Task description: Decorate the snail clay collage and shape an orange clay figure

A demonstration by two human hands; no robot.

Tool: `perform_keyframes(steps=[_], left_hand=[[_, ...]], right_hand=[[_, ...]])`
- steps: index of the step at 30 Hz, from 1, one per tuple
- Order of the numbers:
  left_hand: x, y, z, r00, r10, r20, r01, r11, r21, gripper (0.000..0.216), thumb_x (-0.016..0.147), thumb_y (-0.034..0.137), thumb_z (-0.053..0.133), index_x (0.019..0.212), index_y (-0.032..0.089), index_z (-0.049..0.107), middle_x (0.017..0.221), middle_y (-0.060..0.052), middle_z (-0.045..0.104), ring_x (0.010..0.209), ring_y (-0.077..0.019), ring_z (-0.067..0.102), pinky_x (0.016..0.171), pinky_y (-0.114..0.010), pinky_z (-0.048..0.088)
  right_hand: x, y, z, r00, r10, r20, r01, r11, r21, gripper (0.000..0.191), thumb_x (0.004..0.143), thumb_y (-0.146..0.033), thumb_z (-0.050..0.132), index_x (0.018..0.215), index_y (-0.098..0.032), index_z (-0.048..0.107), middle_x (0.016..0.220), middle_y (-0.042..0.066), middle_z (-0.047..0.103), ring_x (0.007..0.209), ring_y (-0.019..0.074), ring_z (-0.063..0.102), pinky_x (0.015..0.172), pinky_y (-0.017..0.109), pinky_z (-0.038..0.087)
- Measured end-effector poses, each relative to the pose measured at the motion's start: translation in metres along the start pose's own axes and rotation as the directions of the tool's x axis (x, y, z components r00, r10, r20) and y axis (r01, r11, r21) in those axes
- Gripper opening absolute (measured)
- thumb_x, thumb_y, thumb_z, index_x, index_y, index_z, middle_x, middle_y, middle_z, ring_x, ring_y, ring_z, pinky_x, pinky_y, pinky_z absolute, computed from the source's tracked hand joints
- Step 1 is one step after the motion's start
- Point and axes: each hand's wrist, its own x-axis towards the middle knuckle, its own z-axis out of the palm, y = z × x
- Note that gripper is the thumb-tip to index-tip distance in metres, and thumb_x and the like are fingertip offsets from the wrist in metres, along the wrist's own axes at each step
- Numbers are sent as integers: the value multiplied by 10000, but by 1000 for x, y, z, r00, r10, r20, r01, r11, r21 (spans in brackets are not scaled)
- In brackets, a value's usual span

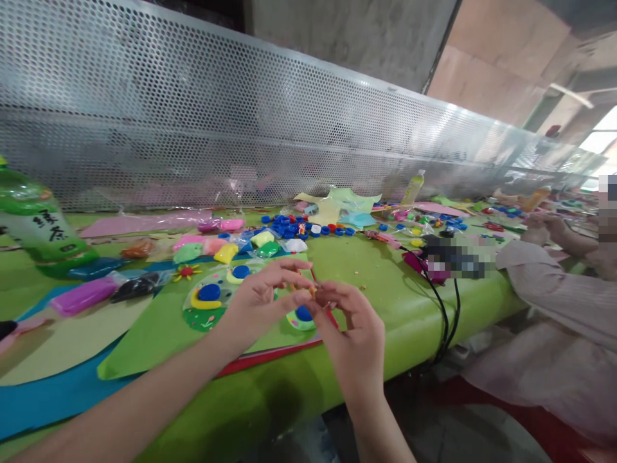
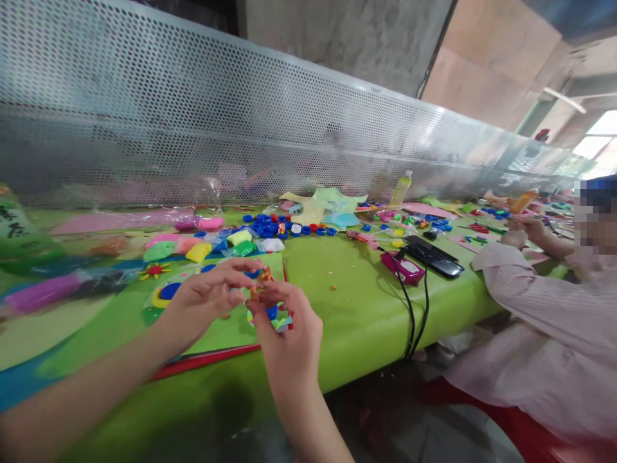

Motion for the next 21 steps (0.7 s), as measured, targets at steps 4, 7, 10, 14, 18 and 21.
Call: perform_keyframes(steps=[4, 7, 10, 14, 18, 21], left_hand=[[15, -4, -21, 993, -115, 13, 97, 881, 462, 394, 882, 476, 352, 1167, 267, 526, 1190, -48, 575, 1071, -213, 540, 869, -363, 456], [28, -20, -30, 983, -140, 122, -9, 622, 783, 375, 896, 384, 358, 1172, 191, 522, 1210, -93, 570, 1136, -254, 483, 973, -449, 354], [40, -40, -28, 967, -165, 191, -73, 543, 837, 388, 870, 164, 349, 1228, 167, 498, 1246, -122, 551, 1202, -290, 412, 1009, -523, 253], [61, -56, -24, 934, -199, 296, -158, 513, 844, 656, 741, -62, 291, 1289, 263, 445, 1261, -53, 563, 1295, -258, 321, 1037, -523, 180], [78, -66, -27, 911, -210, 356, -203, 524, 827, 578, 781, 1, 344, 1251, 305, 491, 1244, -15, 580, 1284, -255, 342, 1042, -486, 192], [81, -73, -28, 901, -200, 384, -221, 550, 805, 457, 812, 70, 394, 1183, 281, 559, 1134, -34, 640, 1252, -242, 380, 1021, -443, 245]], right_hand=[[27, 19, -8, 997, 12, 71, -7, 997, -78, 113, 734, -219, 616, 824, -173, 669, 765, 45, 703, 679, 153, 639, 607, 259, 486], [53, 45, -10, 975, 120, 188, -106, 991, -83, 160, 709, -268, 625, 807, -153, 680, 777, 70, 706, 684, 173, 640, 589, 273, 500], [69, 65, -7, 965, 125, 231, -112, 991, -70, 170, 681, -267, 636, 787, -140, 676, 770, 75, 709, 683, 177, 650, 619, 287, 522], [69, 77, -4, 953, 136, 270, -120, 990, -76, 171, 680, -267, 633, 777, -132, 674, 750, 76, 712, 661, 175, 657, 612, 290, 534], [63, 80, -7, 948, 143, 284, -112, 986, -121, 192, 710, -272, 609, 816, -130, 681, 780, 81, 715, 662, 171, 658, 593, 276, 531], [61, 80, -8, 948, 124, 293, -72, 981, -183, 188, 737, -256, 580, 829, -138, 693, 779, 75, 714, 625, 162, 634, 582, 276, 518]])
